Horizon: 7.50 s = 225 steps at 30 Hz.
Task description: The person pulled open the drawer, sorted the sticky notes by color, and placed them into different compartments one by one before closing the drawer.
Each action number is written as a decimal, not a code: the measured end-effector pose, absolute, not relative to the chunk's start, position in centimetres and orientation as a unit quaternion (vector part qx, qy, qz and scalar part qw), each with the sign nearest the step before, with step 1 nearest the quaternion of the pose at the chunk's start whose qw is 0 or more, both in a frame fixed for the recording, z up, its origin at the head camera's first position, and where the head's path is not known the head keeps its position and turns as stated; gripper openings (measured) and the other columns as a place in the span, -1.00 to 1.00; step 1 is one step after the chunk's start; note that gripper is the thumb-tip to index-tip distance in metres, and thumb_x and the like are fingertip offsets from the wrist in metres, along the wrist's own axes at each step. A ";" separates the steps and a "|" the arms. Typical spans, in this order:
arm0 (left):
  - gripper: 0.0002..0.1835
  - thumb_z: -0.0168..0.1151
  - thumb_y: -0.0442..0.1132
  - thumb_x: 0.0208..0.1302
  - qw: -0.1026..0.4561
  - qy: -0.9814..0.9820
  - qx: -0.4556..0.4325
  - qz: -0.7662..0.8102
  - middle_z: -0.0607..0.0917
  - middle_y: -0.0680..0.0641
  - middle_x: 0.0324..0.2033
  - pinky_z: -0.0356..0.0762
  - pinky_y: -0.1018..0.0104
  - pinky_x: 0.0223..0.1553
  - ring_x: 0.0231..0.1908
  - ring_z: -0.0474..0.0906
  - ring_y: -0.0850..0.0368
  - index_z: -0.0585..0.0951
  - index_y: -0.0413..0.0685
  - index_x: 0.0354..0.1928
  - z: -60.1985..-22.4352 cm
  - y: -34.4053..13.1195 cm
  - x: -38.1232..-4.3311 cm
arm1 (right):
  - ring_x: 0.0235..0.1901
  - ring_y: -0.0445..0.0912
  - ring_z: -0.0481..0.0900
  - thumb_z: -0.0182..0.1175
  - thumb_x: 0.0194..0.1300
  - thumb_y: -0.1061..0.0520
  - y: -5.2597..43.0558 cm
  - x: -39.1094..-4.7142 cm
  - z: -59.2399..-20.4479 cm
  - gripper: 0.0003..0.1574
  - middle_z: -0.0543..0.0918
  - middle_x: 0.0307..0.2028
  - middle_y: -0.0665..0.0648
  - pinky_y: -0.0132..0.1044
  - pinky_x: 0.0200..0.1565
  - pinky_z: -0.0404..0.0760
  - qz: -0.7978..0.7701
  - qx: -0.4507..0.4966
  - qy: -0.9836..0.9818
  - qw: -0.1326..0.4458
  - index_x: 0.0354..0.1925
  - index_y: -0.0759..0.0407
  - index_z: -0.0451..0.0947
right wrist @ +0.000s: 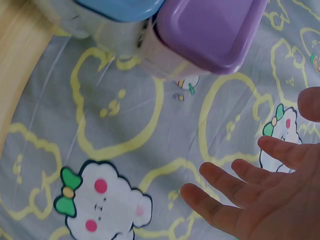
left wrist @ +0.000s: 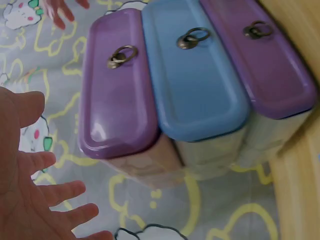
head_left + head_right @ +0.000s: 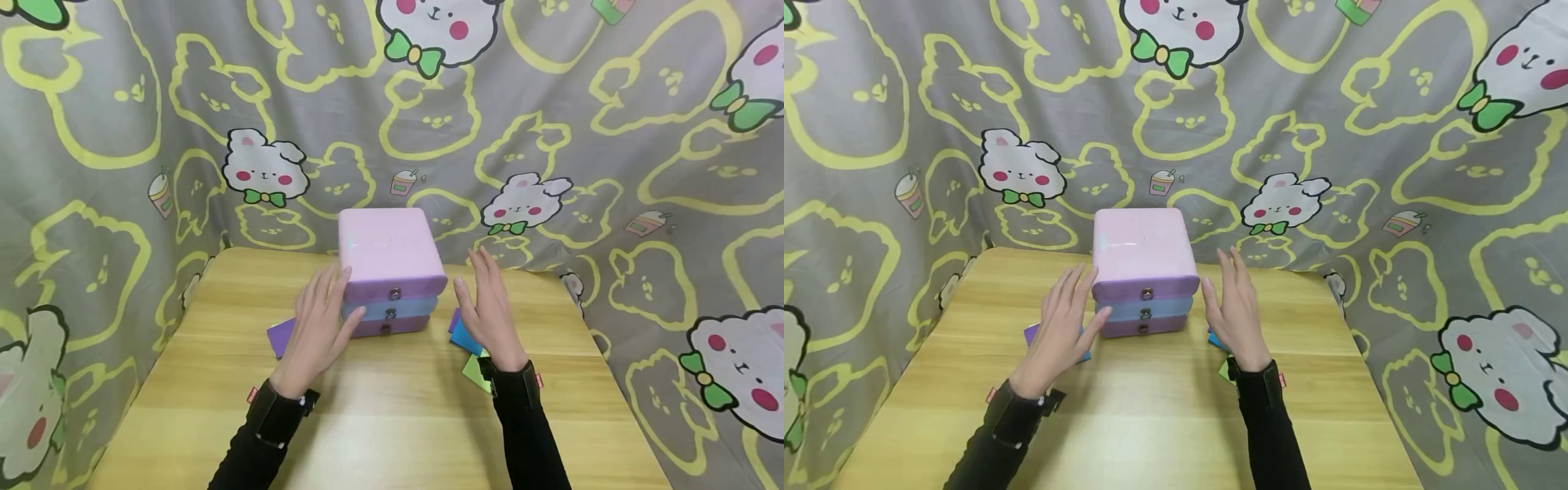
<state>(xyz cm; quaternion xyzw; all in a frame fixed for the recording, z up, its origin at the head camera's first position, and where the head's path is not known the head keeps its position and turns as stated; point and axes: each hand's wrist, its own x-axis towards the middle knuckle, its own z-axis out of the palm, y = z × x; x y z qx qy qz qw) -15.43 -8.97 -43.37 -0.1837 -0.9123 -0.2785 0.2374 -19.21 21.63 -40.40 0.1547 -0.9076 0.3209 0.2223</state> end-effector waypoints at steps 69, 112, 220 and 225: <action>-0.55 0.04 -0.01 0.53 0.262 -0.892 -0.153 -0.334 0.37 -0.25 0.48 0.00 -0.22 0.58 0.58 0.03 -0.29 0.55 -0.05 0.31 -44.9 -4.7 -22.1 | 0.49 0.18 0.31 -0.18 0.55 -0.04 16.1 -28.5 -42.3 -0.40 0.34 0.51 -0.07 0.19 0.52 0.21 0.343 0.157 -0.919 0.119 0.45 -0.16 0.38; -0.51 -0.14 0.07 0.60 0.228 -0.946 -0.153 -0.173 0.73 -0.21 0.05 0.48 -0.13 0.16 0.12 0.54 -0.20 0.71 -0.03 0.08 -40.0 -4.2 -23.9 | 0.42 0.04 0.46 -0.07 0.56 -0.05 17.7 -31.6 -41.1 -0.46 0.34 0.50 -0.07 0.05 0.48 0.36 0.386 0.200 -0.899 0.053 0.42 -0.16 0.43; -0.07 -0.16 0.60 0.24 0.037 -0.981 -0.138 -0.131 -0.01 -0.48 0.54 -0.08 -0.59 0.40 0.55 -0.12 -0.43 0.12 0.39 0.59 -39.5 -6.6 -33.0 | 0.45 0.24 0.31 -0.23 0.59 -0.06 18.8 -22.9 -44.2 -0.31 0.15 0.47 0.26 0.20 0.47 0.31 0.441 0.045 -0.892 0.092 0.58 -0.03 -0.03; -0.06 -0.14 0.62 0.20 0.055 -0.980 -0.145 -0.128 0.15 -0.46 0.47 -0.09 -0.55 0.41 0.49 0.02 -0.42 0.17 0.41 0.57 -39.9 -6.4 -33.4 | 0.43 0.24 0.32 -0.22 0.59 -0.04 18.9 -22.7 -44.3 -0.32 0.16 0.47 0.28 0.22 0.44 0.36 0.442 0.038 -0.891 0.094 0.57 -0.02 -0.01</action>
